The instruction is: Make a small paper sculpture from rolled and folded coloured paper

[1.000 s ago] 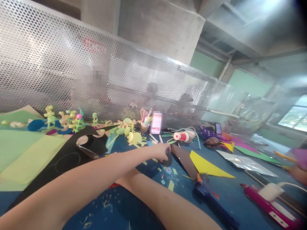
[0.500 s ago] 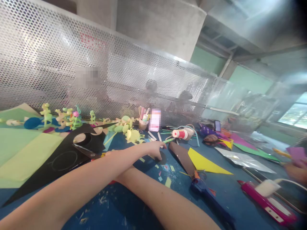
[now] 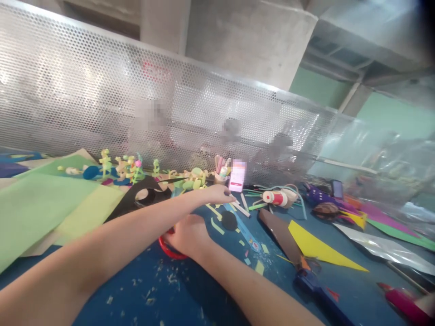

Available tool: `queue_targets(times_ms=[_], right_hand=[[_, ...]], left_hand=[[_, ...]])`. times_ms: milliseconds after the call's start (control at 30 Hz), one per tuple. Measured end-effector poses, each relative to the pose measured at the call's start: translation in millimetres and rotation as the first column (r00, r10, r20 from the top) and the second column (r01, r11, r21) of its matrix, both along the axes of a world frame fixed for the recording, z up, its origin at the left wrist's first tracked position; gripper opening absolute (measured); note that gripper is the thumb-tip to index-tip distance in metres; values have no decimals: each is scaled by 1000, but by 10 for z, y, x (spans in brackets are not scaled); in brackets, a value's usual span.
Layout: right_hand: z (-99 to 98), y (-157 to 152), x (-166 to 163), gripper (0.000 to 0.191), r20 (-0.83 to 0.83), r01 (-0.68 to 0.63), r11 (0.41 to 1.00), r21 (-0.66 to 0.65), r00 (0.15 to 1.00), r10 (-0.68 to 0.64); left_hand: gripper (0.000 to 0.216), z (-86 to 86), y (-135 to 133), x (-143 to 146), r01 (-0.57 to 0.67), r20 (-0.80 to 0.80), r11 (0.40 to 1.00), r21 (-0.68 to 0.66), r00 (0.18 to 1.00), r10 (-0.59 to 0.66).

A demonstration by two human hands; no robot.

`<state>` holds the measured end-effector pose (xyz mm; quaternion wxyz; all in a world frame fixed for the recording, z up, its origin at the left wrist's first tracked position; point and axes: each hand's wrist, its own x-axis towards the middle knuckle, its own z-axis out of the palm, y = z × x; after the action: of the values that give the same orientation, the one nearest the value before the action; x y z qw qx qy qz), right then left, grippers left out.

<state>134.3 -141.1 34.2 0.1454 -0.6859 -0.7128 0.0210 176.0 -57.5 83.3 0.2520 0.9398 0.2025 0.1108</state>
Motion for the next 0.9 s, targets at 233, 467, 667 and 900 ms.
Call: queue_targets(times_ms=[233,467,667,900], right_hand=[[-165,78,2,53,82,76,989,128,993,-87],[-187,120,17,52,52,106,984,142,992,-115],[-123,139,52,50,24,149,988,48,988,-151],[-52,228,358,55,-241,225,974,-19,945,-223]], left_hand=[[37,390,204,-1205,-128,221,970,206,972,81],[39,217,519,-2353,-273,-78,944,186,953,291],[68,-38,481,-2625,-155,-176,972,178,967,186],[82,-153,546,-2544,-8,-224,941,339,971,89]])
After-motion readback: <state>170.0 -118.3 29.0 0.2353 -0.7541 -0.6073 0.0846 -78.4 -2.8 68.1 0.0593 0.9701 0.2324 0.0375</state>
